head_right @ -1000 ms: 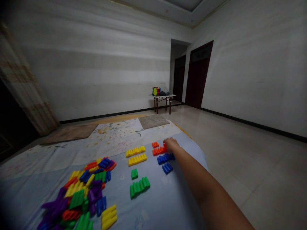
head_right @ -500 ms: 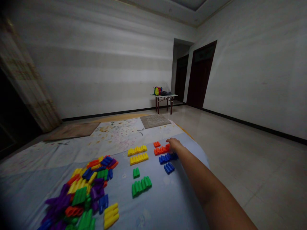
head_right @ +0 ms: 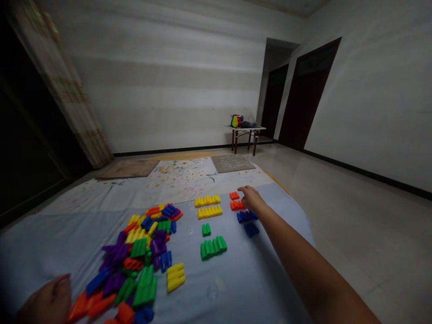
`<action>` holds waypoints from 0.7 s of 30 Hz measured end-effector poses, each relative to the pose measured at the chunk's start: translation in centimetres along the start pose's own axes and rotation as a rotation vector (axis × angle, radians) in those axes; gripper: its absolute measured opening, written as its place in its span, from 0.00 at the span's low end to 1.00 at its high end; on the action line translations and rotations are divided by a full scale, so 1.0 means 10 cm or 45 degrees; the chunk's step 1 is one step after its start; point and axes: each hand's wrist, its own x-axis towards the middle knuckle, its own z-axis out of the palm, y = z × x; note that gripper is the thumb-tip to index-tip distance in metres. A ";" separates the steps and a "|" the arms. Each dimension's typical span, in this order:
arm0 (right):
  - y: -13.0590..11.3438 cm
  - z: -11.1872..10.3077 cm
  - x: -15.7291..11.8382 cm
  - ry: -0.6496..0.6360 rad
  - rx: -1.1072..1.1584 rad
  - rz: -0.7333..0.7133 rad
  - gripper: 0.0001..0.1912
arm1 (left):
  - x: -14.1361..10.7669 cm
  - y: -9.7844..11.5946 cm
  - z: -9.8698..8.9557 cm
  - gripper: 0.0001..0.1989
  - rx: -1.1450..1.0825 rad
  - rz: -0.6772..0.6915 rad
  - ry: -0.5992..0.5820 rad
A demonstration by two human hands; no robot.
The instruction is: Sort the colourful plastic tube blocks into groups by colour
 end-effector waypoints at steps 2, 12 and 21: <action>-0.35 0.05 -0.17 0.009 0.101 -0.169 0.25 | -0.02 0.06 -0.03 0.20 0.050 -0.031 -0.069; -1.82 0.60 -1.22 -0.259 0.166 -0.776 0.23 | -0.12 0.18 -0.18 0.23 0.130 -0.003 -0.130; -1.87 0.63 -1.28 -0.219 0.289 -0.709 0.20 | -0.11 0.22 -0.22 0.24 0.102 -0.058 -0.184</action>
